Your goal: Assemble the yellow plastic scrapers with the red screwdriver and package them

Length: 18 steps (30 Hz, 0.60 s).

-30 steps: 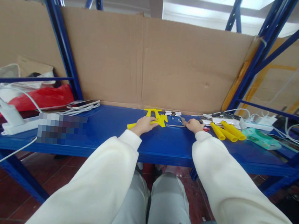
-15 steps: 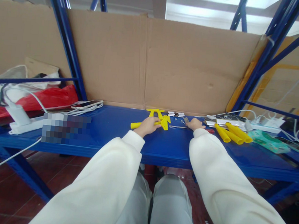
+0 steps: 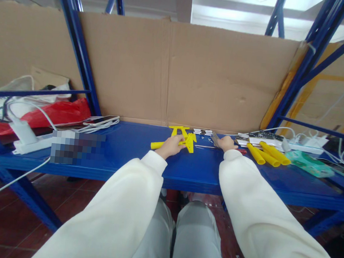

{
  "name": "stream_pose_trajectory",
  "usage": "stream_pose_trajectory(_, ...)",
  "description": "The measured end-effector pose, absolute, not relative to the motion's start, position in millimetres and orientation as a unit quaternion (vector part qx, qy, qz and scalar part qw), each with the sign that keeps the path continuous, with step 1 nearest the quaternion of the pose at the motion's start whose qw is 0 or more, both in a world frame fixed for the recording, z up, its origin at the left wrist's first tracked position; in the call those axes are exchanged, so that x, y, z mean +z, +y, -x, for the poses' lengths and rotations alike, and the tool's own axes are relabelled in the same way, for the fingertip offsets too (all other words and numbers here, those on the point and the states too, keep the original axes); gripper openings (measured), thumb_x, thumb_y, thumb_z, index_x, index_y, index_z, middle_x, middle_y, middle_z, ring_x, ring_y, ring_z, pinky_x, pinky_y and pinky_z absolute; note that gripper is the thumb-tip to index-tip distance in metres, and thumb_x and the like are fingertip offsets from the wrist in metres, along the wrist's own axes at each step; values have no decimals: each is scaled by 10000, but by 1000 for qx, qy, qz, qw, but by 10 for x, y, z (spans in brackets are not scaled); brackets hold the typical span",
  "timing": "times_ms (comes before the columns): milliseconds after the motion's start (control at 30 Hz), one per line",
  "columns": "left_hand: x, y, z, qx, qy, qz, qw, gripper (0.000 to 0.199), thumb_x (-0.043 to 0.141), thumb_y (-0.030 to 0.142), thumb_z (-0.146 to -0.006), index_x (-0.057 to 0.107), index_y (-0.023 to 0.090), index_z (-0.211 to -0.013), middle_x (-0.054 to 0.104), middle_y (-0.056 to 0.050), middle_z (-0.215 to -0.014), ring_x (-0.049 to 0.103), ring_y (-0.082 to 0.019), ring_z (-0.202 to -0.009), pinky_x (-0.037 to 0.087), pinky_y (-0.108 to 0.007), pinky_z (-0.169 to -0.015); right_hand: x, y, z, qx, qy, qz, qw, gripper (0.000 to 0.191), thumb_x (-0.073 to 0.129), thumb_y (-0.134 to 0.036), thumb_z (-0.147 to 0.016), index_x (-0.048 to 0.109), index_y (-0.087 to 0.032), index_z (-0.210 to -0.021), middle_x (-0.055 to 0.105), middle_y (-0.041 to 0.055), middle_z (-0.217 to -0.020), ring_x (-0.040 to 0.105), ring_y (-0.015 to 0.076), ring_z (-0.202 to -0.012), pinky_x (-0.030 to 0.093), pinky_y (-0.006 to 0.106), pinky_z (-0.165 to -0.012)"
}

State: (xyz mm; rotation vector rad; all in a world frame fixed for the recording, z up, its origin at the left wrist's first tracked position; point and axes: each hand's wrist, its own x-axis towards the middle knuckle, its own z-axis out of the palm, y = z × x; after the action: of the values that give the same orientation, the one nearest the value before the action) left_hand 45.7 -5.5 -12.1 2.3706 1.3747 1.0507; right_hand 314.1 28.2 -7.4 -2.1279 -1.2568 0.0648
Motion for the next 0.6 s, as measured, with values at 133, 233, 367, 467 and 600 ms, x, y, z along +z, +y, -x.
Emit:
stream_pose_trajectory(133, -107, -82, -468, 392, 447, -791, 140, 215, 807, 158, -682, 644, 228, -803, 720, -77, -949, 679, -268, -999, 493, -358, -959, -64, 264, -3135, 55, -482, 770, 415, 219, 684, -416, -754, 713, -205, -705, 742, 120, -845, 668, 318, -992, 478, 471, -895)
stream_pose_trajectory(233, -89, -108, -475, 368, 458, -801, 118, 188, 787, 160, -712, 650, 225, -824, 716, -82, -992, 670, -266, -1022, 491, -354, -961, -34, 193, -2991, 130, -523, 691, 482, 222, 668, -387, -755, 678, -183, -666, 695, 71, -678, 671, 255, -818, 506, 358, -768)
stream_pose_trajectory(367, -71, -128, -479, 340, 476, -807, 77, 144, 748, 179, -762, 660, 215, -870, 704, -108, -1063, 661, -282, -1070, 491, -359, -961, -4, 51, -2686, 194, -593, 585, 519, 185, 650, -325, -735, 645, -173, -631, 694, 41, -710, 636, 196, -761, 488, 305, -759)
stream_pose_trajectory(467, -74, -120, -478, 360, 473, -801, 78, 145, 746, 178, -756, 667, 218, -871, 703, -106, -1071, 659, -279, -1068, 484, -365, -977, 2, -58, -2500, 245, -625, 547, 500, 153, 644, -311, -720, 667, -172, -660, 702, 25, -736, 625, 177, -765, 485, 301, -768)
stream_pose_trajectory(600, -81, -101, -473, 366, 464, -803, 80, 135, 752, 198, -745, 679, 224, -855, 712, -92, -1033, 666, -267, -1040, 496, -356, -965, 4, -162, -2388, 293, -614, 559, 474, 102, 670, -274, -705, 675, -178, -672, 691, 13, -731, 603, 154, -730, 473, 260, -666)
